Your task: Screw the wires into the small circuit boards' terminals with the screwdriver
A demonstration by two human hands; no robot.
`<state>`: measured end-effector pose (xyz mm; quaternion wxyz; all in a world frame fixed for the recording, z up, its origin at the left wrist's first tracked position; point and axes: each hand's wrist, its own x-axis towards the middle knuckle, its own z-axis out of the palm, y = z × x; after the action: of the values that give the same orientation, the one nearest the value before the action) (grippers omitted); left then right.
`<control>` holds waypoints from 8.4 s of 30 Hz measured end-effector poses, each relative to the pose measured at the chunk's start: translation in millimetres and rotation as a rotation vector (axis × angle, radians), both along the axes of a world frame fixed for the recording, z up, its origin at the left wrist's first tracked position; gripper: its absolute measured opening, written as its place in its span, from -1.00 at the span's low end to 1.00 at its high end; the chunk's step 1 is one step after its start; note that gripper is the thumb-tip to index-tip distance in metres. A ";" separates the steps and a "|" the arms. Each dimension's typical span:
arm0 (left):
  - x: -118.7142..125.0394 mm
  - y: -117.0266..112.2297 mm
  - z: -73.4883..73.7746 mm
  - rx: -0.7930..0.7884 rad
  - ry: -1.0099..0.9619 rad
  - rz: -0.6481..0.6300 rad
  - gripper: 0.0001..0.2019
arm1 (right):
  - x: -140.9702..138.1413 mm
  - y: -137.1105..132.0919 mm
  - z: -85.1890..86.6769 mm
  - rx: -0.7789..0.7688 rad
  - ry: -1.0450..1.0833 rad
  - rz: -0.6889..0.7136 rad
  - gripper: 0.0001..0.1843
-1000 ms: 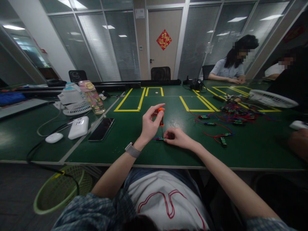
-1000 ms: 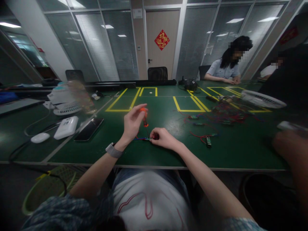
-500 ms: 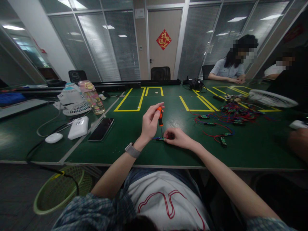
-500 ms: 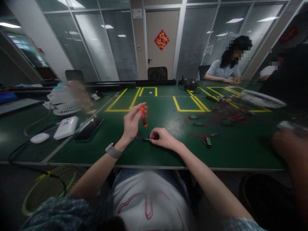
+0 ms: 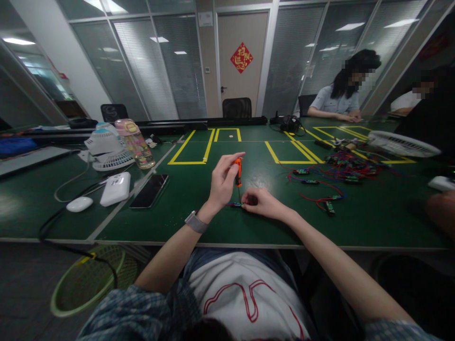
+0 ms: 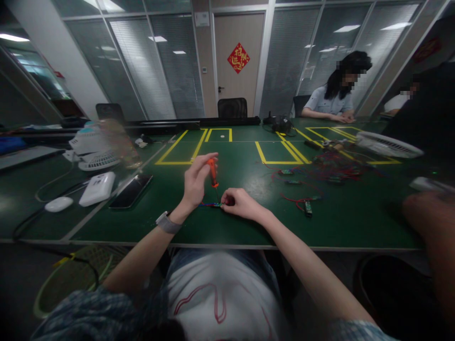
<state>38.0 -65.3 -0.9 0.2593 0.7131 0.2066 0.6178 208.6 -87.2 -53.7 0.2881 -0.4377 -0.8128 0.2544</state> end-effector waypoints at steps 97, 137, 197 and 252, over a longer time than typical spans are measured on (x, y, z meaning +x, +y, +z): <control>-0.5 0.9 0.3 0.014 -0.029 0.100 -0.78 | -0.2 0.2 -0.7 -0.002 -0.003 -0.002 -0.95; -0.7 0.0 2.1 0.015 0.006 -0.010 -0.69 | 0.4 0.8 -1.2 -0.004 0.008 0.006 -0.95; -0.1 2.5 -1.7 -0.003 0.041 -0.055 -0.66 | -1.0 -0.2 1.2 -0.015 0.006 -0.003 -0.95; -0.4 -0.2 1.9 0.130 -0.010 0.150 -0.89 | -0.6 0.4 0.3 -0.008 -0.001 0.000 -0.95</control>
<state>37.6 -65.6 1.0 0.1665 0.7079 0.2176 0.6510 208.0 -86.8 -53.4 0.2860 -0.4389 -0.8120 0.2573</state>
